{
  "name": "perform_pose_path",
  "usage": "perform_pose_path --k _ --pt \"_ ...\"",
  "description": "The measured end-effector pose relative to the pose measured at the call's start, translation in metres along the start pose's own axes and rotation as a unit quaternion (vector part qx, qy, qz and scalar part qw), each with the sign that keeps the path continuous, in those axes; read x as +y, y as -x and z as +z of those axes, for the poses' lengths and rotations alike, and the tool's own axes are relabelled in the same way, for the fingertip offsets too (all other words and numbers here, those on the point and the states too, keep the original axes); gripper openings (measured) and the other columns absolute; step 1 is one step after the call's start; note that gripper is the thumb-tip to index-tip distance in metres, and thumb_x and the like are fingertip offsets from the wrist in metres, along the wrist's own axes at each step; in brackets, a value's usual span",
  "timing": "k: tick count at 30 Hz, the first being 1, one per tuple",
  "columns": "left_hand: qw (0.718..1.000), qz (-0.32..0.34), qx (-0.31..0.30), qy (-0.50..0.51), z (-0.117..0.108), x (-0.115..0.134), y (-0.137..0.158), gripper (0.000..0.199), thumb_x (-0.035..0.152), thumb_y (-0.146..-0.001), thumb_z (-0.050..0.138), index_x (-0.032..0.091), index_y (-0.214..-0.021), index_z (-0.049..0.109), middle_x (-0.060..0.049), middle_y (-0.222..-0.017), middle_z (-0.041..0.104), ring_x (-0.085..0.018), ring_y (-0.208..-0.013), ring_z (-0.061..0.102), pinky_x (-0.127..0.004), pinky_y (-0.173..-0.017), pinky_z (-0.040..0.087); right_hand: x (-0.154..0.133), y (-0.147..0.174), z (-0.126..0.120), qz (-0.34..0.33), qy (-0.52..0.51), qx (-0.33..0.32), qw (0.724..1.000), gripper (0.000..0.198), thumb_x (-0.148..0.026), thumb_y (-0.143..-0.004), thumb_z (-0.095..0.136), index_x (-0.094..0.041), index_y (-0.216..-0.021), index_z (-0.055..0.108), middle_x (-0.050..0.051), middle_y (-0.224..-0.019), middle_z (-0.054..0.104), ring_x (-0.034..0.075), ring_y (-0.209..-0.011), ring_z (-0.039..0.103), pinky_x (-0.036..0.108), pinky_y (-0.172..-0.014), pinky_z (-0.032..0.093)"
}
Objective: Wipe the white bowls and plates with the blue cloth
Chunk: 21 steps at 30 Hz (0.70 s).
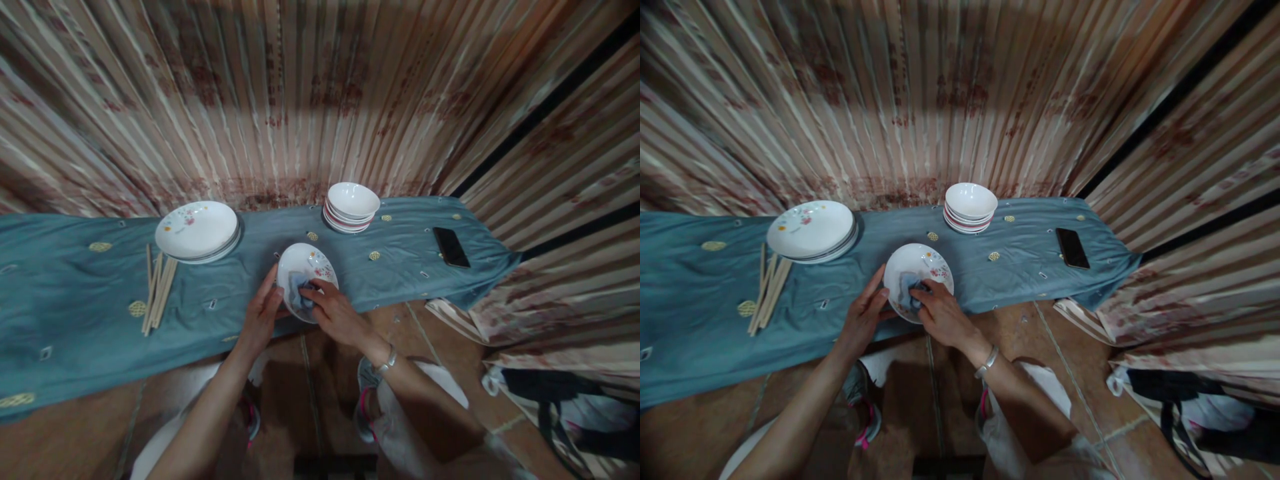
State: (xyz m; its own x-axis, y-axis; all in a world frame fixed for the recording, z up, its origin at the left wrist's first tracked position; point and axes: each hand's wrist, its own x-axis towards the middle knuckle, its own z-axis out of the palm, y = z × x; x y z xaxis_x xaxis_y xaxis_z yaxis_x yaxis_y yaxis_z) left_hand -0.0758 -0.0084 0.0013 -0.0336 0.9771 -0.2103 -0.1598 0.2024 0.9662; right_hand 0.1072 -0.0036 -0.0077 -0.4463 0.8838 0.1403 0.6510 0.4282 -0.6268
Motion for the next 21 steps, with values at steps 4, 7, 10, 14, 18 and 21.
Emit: perform_pose_path --k 4,7,10,14,18,21 --pt "1.0 0.005 0.003 -0.017 -0.001 -0.001 -0.001 0.087 0.059 -0.075 0.069 0.02 -0.149 0.043 -0.011 -0.122 0.069 -0.029 -0.103 0.067 -0.037 -0.075 0.061 -0.009 -0.002 -0.002 -0.02 -0.014 -0.022 0.999 0.047 -0.008 -0.087 0.045 -0.019 -0.131 0.061 0.013 -0.141 0.05 0.025 -0.131 0.049 0.046 -0.115 0.038" --pt "1.0 0.006 0.001 -0.027 -0.001 -0.001 -0.001 0.085 0.058 -0.076 0.068 0.021 -0.149 0.044 -0.01 -0.128 0.066 -0.029 -0.108 0.065 -0.036 -0.076 0.061 -0.013 -0.004 0.0 -0.029 -0.022 -0.022 0.999 0.048 -0.009 -0.088 0.044 -0.02 -0.132 0.06 0.012 -0.143 0.048 0.025 -0.132 0.046 0.047 -0.115 0.037" --pt "0.999 0.008 0.0 -0.031 -0.001 -0.001 -0.001 0.086 0.059 -0.076 0.068 0.021 -0.148 0.044 -0.011 -0.136 0.062 -0.031 -0.115 0.062 -0.035 -0.076 0.061 -0.014 -0.007 0.006 -0.039 -0.044 -0.012 0.998 0.05 -0.01 -0.089 0.043 -0.02 -0.136 0.056 0.012 -0.146 0.046 0.025 -0.136 0.043 0.049 -0.117 0.034" --pt "1.0 0.009 -0.01 -0.025 0.001 0.0 -0.001 0.088 0.061 -0.075 0.069 0.021 -0.149 0.043 -0.012 -0.14 0.059 -0.032 -0.119 0.06 -0.037 -0.08 0.061 -0.015 -0.012 0.014 -0.037 -0.099 0.013 0.994 0.057 -0.012 -0.092 0.042 -0.025 -0.147 0.043 0.008 -0.156 0.038 0.021 -0.145 0.034 0.046 -0.122 0.027" --pt "1.0 0.012 -0.016 -0.02 0.005 -0.002 -0.001 0.087 0.061 -0.074 0.07 0.022 -0.148 0.045 -0.011 -0.142 0.057 -0.033 -0.122 0.058 -0.04 -0.082 0.061 -0.019 -0.019 0.016 -0.024 -0.128 0.026 0.991 0.063 -0.014 -0.094 0.04 -0.024 -0.155 0.026 0.006 -0.164 0.023 0.018 -0.152 0.018 0.042 -0.125 0.019" --pt "1.0 0.011 -0.015 -0.018 0.007 -0.005 -0.001 0.085 0.06 -0.074 0.07 0.023 -0.147 0.047 -0.011 -0.143 0.057 -0.034 -0.122 0.059 -0.04 -0.082 0.061 -0.019 -0.026 0.014 -0.034 -0.116 0.05 0.991 0.065 -0.015 -0.095 0.039 -0.023 -0.157 0.022 0.005 -0.166 0.013 0.018 -0.154 0.01 0.043 -0.126 0.015"
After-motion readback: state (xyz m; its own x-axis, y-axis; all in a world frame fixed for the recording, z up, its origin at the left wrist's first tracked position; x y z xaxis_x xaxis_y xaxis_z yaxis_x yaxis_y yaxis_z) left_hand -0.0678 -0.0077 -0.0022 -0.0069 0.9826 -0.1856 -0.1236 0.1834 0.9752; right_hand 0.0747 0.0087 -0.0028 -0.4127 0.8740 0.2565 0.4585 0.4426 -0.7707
